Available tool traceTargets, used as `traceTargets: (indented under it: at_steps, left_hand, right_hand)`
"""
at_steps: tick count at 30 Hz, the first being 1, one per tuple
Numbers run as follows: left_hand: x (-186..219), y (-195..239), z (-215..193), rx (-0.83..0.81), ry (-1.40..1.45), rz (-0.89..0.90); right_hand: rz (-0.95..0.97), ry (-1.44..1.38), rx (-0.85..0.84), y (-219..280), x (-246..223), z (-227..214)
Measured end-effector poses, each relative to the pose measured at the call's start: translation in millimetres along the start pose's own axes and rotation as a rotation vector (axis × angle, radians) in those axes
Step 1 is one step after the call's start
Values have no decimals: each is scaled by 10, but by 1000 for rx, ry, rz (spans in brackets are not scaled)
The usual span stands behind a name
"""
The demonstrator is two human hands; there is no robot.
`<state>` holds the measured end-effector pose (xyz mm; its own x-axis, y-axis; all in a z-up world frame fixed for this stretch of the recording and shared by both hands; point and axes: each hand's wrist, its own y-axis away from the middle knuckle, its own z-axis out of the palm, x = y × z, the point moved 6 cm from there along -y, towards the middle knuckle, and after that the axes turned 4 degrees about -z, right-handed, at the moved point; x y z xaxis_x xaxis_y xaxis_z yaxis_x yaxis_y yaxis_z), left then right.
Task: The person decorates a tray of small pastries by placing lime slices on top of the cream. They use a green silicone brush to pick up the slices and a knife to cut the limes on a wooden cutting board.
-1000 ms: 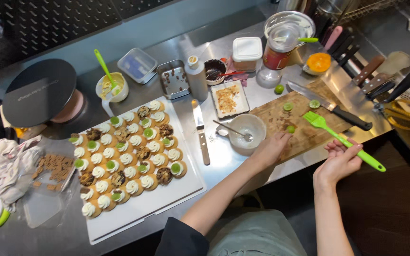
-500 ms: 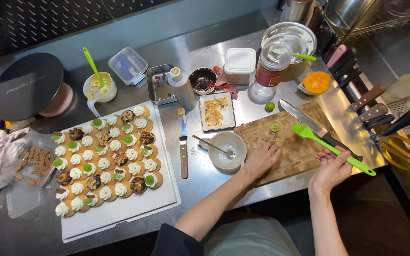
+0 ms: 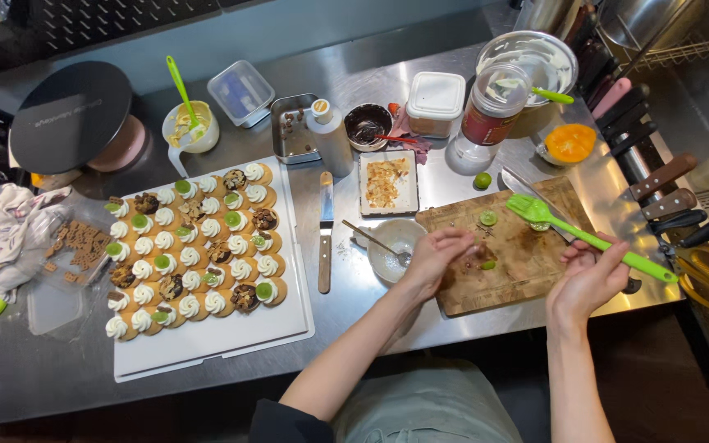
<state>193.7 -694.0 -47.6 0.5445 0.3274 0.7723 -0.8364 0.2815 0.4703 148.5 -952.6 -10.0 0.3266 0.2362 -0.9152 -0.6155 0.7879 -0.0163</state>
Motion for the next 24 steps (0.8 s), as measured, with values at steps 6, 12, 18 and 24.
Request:
traceTargets:
  at_steps: [6, 12, 18, 24]
  left_hand:
    - [621, 676, -633, 117, 278, 173]
    - [1340, 1709, -1319, 258, -314, 452]
    - [1489, 2395, -2145, 231, -359, 501]
    - [1306, 3068, -2792, 256, -343, 610]
  right_hand:
    - [1, -37, -294, 436, -317, 952]
    - [-180, 53, -760, 1113, -318, 1877]
    - [-288, 223, -1275, 2141, -410, 2600]
    - [-664, 436, -1594, 3195, -482, 2960]
